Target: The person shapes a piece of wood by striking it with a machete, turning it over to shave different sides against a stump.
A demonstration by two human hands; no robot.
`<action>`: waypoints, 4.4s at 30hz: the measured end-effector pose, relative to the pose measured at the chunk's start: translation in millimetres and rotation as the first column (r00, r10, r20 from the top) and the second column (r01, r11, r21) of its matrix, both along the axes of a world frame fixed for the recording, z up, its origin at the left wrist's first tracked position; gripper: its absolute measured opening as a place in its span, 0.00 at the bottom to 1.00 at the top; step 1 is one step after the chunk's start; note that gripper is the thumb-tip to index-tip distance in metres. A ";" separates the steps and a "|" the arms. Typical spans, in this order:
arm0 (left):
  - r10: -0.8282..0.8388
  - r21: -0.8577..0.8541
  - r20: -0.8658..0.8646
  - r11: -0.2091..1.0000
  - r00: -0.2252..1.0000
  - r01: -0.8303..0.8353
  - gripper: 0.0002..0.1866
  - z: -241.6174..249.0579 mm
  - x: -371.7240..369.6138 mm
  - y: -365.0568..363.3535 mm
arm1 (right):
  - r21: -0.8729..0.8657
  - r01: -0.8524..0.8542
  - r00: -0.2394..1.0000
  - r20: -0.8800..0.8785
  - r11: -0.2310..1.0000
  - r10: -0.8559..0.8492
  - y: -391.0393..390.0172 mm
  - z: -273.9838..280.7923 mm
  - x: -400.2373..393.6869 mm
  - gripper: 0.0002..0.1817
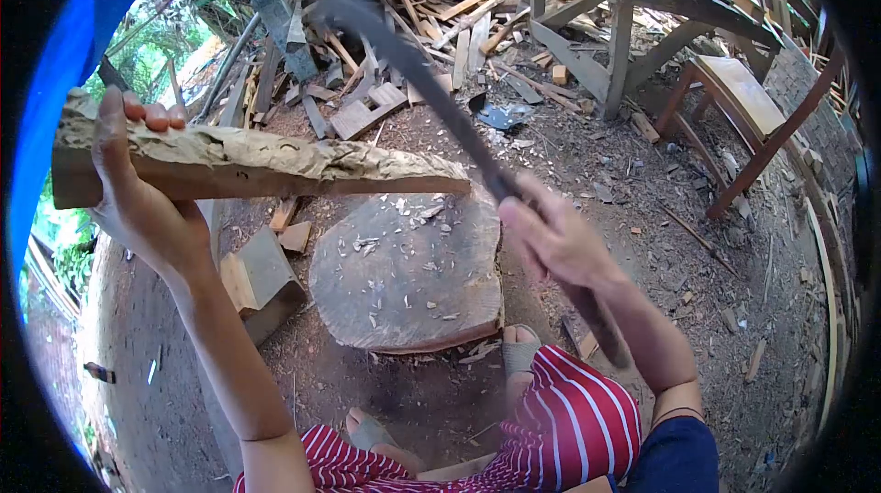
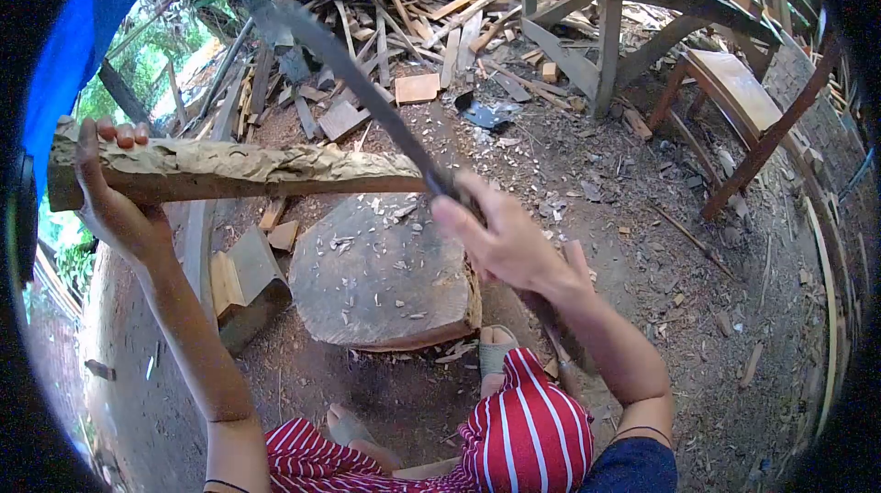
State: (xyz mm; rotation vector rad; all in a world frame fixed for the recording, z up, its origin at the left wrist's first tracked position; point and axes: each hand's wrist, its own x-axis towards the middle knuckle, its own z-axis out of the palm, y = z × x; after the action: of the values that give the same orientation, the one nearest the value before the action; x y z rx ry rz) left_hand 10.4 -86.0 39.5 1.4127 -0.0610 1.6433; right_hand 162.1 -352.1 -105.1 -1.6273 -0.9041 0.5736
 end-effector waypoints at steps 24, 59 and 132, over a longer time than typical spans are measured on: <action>-0.003 0.085 0.005 0.996 1.000 0.002 0.13 11.1 11.1 -7.6 | 0.387 0.128 0.907 0.326 0.913 -0.266 16.0 49.7 -10.2 0.16; 0.125 0.134 -0.042 0.984 0.991 -0.119 0.14 8.3 10.0 -10.5 | 0.250 0.164 0.965 0.161 0.954 -0.208 9.1 26.8 -0.1 0.14; 0.200 0.261 -0.135 0.952 0.971 -0.159 0.13 -8.7 -6.5 10.9 | -0.293 0.170 0.968 0.227 0.941 -0.105 9.1 -40.1 17.8 0.23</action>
State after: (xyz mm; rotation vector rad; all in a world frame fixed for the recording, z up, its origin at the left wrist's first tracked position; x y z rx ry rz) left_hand 3.9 -75.1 30.8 1.7830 -0.0475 1.7082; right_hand 179.9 -343.0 -145.2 -2.0499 -0.8731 0.4690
